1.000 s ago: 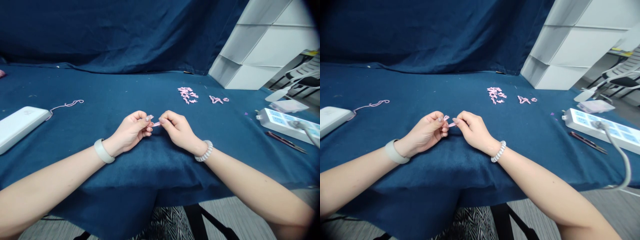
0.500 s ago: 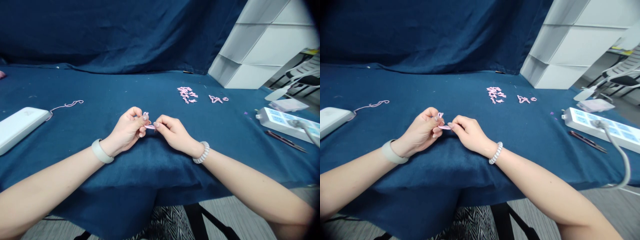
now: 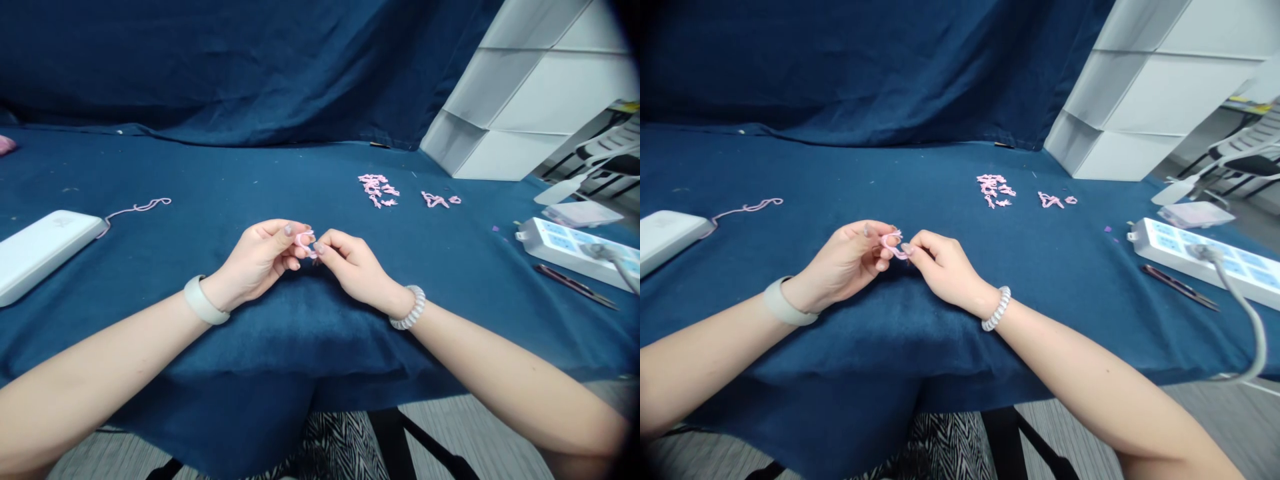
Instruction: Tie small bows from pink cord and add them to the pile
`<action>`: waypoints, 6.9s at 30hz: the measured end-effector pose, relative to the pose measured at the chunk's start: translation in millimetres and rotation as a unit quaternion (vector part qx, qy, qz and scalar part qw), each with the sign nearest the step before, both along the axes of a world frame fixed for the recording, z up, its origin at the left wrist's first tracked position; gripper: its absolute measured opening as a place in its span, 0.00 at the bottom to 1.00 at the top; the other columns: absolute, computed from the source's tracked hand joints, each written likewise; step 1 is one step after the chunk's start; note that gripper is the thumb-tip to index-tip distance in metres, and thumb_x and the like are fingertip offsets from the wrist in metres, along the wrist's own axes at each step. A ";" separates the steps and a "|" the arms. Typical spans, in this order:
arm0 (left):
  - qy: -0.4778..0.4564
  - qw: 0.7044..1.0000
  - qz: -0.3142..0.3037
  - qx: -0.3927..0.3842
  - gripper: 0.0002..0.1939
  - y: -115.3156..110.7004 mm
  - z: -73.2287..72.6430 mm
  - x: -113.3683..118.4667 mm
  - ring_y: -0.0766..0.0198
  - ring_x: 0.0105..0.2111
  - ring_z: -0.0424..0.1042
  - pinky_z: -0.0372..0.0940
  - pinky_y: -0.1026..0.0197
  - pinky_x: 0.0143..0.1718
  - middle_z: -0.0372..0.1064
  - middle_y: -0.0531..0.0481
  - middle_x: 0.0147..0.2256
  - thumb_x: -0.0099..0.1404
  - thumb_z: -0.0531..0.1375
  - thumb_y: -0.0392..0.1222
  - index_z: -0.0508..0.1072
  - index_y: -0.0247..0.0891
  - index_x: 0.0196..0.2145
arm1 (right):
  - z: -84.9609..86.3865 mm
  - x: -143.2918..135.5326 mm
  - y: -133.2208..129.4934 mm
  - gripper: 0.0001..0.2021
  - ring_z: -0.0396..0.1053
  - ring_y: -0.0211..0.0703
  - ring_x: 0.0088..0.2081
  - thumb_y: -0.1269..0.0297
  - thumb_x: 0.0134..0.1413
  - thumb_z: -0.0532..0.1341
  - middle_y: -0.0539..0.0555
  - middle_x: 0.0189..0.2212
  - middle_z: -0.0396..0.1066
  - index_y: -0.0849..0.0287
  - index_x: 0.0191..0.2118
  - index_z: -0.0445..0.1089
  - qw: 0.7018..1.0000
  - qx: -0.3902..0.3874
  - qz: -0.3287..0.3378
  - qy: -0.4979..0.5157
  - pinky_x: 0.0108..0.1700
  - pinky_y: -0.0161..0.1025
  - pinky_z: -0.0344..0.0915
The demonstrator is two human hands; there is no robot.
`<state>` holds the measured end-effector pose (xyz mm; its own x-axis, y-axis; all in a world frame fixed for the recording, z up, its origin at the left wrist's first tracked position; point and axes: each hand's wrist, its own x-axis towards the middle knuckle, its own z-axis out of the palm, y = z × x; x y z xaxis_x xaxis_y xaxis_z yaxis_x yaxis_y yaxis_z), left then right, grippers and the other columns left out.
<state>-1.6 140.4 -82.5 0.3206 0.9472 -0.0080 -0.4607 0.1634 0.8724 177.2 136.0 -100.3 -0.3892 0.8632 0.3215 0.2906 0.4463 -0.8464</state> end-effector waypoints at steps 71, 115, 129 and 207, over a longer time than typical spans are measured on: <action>-0.046 0.976 -0.212 0.000 0.13 -12.2 3.0 -3.3 0.70 0.29 0.75 0.74 0.59 0.43 0.72 0.54 0.27 0.59 0.68 0.36 0.65 0.36 0.34 | 18.1 0.8 -14.4 0.14 0.62 0.32 0.28 0.60 0.64 0.58 0.49 0.25 0.65 0.60 0.28 0.64 0.988 0.132 -0.038 0.073 0.34 0.34 0.59; 0.030 0.976 -0.214 -0.034 0.24 -6.2 1.5 -3.7 0.72 0.22 0.67 0.63 0.71 0.24 0.68 0.53 0.25 0.56 0.70 0.36 0.63 0.36 0.46 | 18.4 8.5 -7.2 0.09 0.66 0.35 0.31 0.67 0.62 0.59 0.50 0.27 0.69 0.60 0.30 0.72 0.985 0.169 0.038 0.018 0.37 0.36 0.64; 0.025 0.981 -0.192 -0.033 0.24 -6.9 0.2 -3.6 0.72 0.24 0.68 0.64 0.72 0.25 0.67 0.53 0.26 0.59 0.68 0.34 0.63 0.36 0.49 | 22.2 12.8 -6.8 0.06 0.67 0.35 0.32 0.67 0.63 0.59 0.52 0.31 0.71 0.63 0.39 0.72 0.981 0.189 0.030 0.028 0.38 0.35 0.66; 0.006 0.995 -0.099 -0.019 0.18 -7.6 -0.5 2.6 0.72 0.23 0.68 0.65 0.70 0.26 0.69 0.54 0.24 0.52 0.72 0.34 0.66 0.35 0.32 | 28.6 19.2 -3.0 0.23 0.65 0.33 0.28 0.46 0.62 0.56 0.51 0.26 0.70 0.63 0.30 0.70 0.982 -0.150 0.111 -0.006 0.33 0.34 0.63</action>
